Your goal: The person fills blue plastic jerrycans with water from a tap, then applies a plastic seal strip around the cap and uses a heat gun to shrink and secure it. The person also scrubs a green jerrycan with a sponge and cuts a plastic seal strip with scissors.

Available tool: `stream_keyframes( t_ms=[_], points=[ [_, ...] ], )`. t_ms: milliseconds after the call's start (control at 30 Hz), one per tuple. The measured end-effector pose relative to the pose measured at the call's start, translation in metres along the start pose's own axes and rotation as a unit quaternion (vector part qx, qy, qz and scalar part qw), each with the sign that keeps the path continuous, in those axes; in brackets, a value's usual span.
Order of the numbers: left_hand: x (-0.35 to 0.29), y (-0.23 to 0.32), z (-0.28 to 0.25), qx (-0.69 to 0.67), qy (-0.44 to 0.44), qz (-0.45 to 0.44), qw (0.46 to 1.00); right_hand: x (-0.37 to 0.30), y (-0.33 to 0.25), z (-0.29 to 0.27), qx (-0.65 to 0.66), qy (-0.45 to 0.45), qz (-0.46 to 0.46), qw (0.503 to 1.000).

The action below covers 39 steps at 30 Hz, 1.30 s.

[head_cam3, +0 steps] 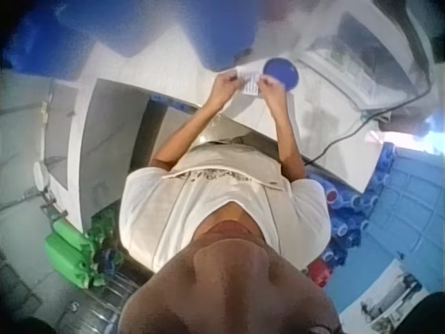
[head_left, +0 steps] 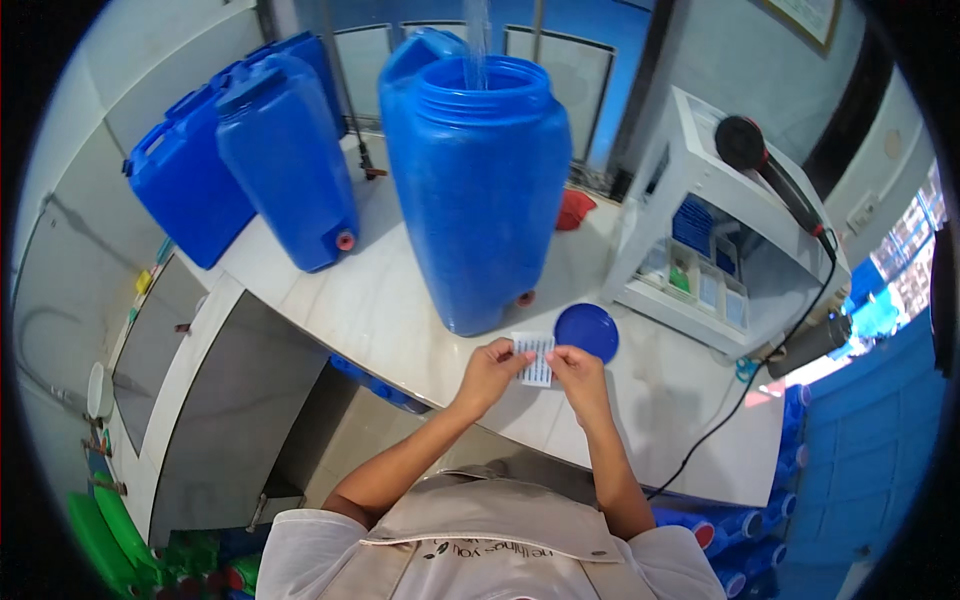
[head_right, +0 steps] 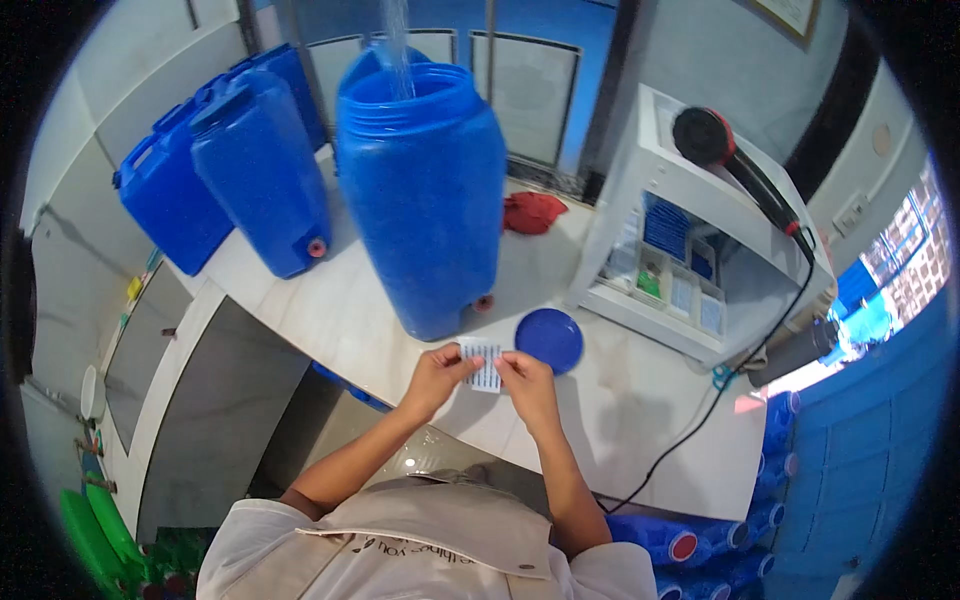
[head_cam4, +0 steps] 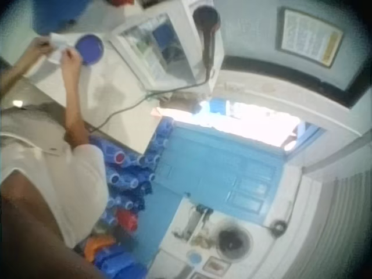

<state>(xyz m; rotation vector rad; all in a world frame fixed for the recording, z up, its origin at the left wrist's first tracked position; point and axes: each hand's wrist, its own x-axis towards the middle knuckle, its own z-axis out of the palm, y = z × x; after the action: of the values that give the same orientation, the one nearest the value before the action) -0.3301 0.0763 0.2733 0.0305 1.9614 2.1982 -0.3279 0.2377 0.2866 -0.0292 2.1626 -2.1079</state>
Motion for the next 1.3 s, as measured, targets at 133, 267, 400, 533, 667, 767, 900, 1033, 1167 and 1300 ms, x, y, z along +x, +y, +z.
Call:
stream_keyframes(
  t_ms=[133, 267, 400, 533, 667, 767, 900, 1033, 1167, 1300],
  points=[
    [-0.011, 0.000, -0.015, 0.022, 0.003, 0.037, 0.999, 0.001, 0.008, -0.025, -0.162, 0.095, -0.069, 0.980],
    [-0.047, 0.007, -0.076, -0.008, 0.060, 0.010, 0.998, 0.069, 0.009, -0.148, -0.234, 0.398, -0.272, 0.844],
    [-0.059, 0.009, -0.143, -0.020, 0.175, 0.002, 0.984, 0.119, 0.000, -0.266, -0.364, 0.521, -0.162, 0.755],
    [-0.068, 0.034, -0.215, -0.035, 0.292, 0.042, 0.955, 0.151, 0.038, -0.272, -0.566, 0.421, -0.045, 0.708],
    [-0.063, 0.076, -0.295, -0.031, 0.387, 0.165, 0.906, 0.137, 0.009, -0.226, -0.611, 0.471, 0.013, 0.636],
    [-0.032, 0.108, -0.366, -0.040, 0.437, 0.221, 0.871, 0.114, -0.022, -0.208, -0.565, 0.519, 0.043, 0.640],
    [0.030, 0.157, -0.459, -0.059, 0.442, 0.281, 0.850, 0.078, -0.042, -0.126, -0.425, 0.580, -0.260, 0.645],
    [0.140, 0.178, -0.546, -0.074, 0.393, 0.251, 0.881, 0.037, -0.072, 0.081, -0.409, 0.533, -0.445, 0.592],
    [0.210, 0.213, -0.673, -0.073, 0.235, 0.263, 0.933, 0.065, -0.096, 0.267, -0.265, 0.132, -0.476, 0.828],
    [0.310, 0.202, -0.614, -0.206, 0.100, 0.240, 0.943, 0.137, -0.085, 0.371, -0.083, -0.101, -0.211, 0.969]
  ],
)
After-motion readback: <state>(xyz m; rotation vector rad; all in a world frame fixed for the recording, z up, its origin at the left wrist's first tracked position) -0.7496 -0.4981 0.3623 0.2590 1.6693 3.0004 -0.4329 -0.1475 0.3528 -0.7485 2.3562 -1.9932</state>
